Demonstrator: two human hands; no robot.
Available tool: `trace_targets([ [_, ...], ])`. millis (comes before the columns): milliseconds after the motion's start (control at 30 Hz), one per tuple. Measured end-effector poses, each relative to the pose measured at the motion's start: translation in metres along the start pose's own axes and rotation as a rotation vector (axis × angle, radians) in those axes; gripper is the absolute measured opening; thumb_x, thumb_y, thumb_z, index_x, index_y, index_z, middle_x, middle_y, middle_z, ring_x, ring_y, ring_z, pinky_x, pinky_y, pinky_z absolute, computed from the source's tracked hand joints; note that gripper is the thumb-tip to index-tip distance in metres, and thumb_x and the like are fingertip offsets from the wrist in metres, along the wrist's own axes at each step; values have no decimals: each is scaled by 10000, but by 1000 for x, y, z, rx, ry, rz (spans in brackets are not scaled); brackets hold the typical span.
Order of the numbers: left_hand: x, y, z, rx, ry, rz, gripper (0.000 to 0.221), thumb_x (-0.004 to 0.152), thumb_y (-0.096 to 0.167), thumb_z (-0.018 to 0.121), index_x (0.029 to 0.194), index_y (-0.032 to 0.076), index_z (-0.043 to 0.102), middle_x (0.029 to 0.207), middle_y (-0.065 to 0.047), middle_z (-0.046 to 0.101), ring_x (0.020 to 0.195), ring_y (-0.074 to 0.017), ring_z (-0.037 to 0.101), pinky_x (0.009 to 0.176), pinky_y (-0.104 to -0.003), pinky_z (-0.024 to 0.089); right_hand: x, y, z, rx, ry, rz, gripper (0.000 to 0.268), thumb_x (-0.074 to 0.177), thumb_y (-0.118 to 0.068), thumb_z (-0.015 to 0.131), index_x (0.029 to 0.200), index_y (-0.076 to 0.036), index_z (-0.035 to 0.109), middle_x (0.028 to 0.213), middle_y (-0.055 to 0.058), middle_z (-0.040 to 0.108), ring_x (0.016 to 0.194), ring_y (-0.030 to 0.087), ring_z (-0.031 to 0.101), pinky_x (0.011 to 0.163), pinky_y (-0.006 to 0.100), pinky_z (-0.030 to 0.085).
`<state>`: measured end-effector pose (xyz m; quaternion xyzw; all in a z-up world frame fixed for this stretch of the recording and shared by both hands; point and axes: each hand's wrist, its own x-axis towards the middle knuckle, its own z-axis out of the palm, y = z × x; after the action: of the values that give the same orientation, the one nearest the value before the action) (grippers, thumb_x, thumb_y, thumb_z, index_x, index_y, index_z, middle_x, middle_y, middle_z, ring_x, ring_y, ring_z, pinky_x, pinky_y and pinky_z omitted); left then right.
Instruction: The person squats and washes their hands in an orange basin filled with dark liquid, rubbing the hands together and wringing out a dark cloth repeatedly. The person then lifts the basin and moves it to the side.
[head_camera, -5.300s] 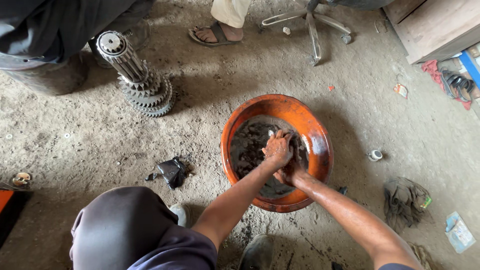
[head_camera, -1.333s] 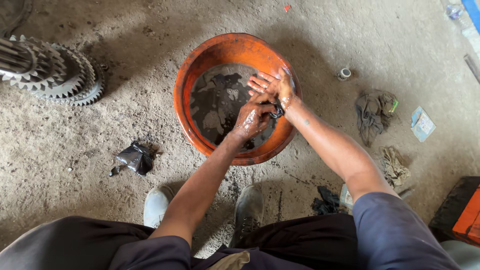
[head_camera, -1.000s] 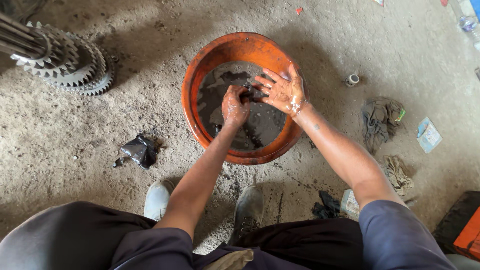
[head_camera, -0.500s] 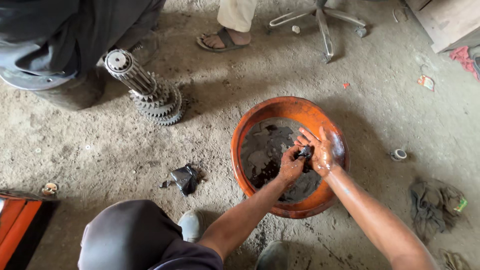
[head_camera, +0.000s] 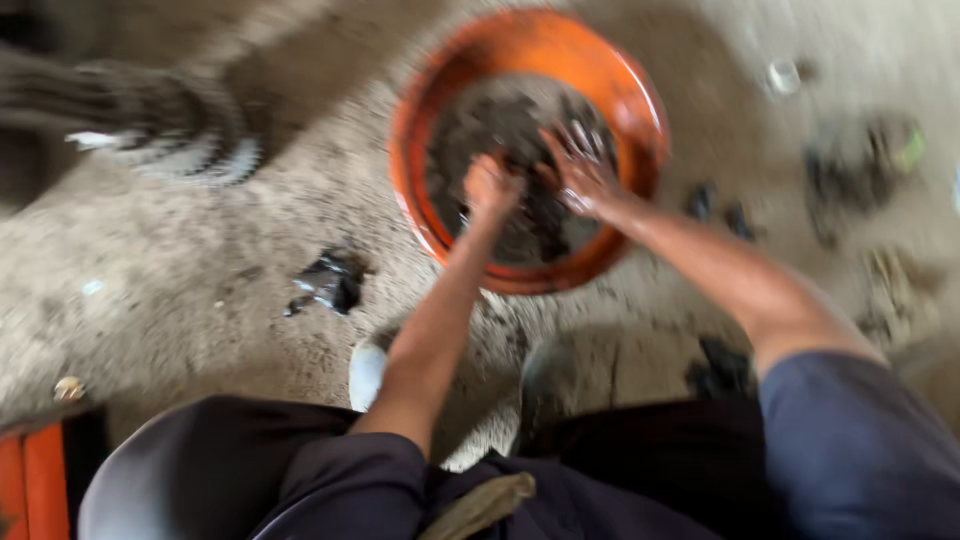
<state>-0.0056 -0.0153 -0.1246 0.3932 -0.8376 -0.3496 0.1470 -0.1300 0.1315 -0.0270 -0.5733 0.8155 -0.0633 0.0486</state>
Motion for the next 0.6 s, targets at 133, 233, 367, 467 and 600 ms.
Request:
trace_targets([
  [133,-14,4,-15,314,138,193,649,806,225,717,1405,29,559,1417,-298,492,1075,-433,612,822,-510,575,1,-13,-31,-53,-40,-92,702,1068,-443,532,1642,-122,288,1718,225,135,1570,457,59,1206,712,0],
  [233,-25,21,-1,528,-249,52,574,905,97,628,1430,297,504,1543,-171,377,1279,-380,519,781,-470,600,-6,-22,-38,-198,-7,-144,748,1018,-464,513,1669,-152,319,1730,240,137,1592,463,71,1203,743,17],
  [367,-20,16,9,584,-287,240,433,895,200,656,1324,227,608,1525,-83,447,1355,-346,487,955,-467,531,-11,-17,-36,-143,-12,-183,766,1018,-504,517,1668,-153,311,1718,263,124,1572,499,55,1177,773,4],
  [467,-7,7,-12,380,-158,172,498,863,121,657,1355,178,606,1413,-161,542,1230,-408,565,886,-478,545,-9,-16,-37,-156,-23,-217,762,1026,-536,516,1654,-156,313,1707,267,132,1555,519,59,1148,797,-6],
  [600,-1,28,-52,83,-162,55,450,854,205,722,1277,93,616,1219,-231,654,1164,-414,609,1016,-485,490,-13,-15,-39,-175,-54,-216,796,1000,-575,463,1640,-120,334,1691,289,138,1544,531,73,1135,803,-4],
])
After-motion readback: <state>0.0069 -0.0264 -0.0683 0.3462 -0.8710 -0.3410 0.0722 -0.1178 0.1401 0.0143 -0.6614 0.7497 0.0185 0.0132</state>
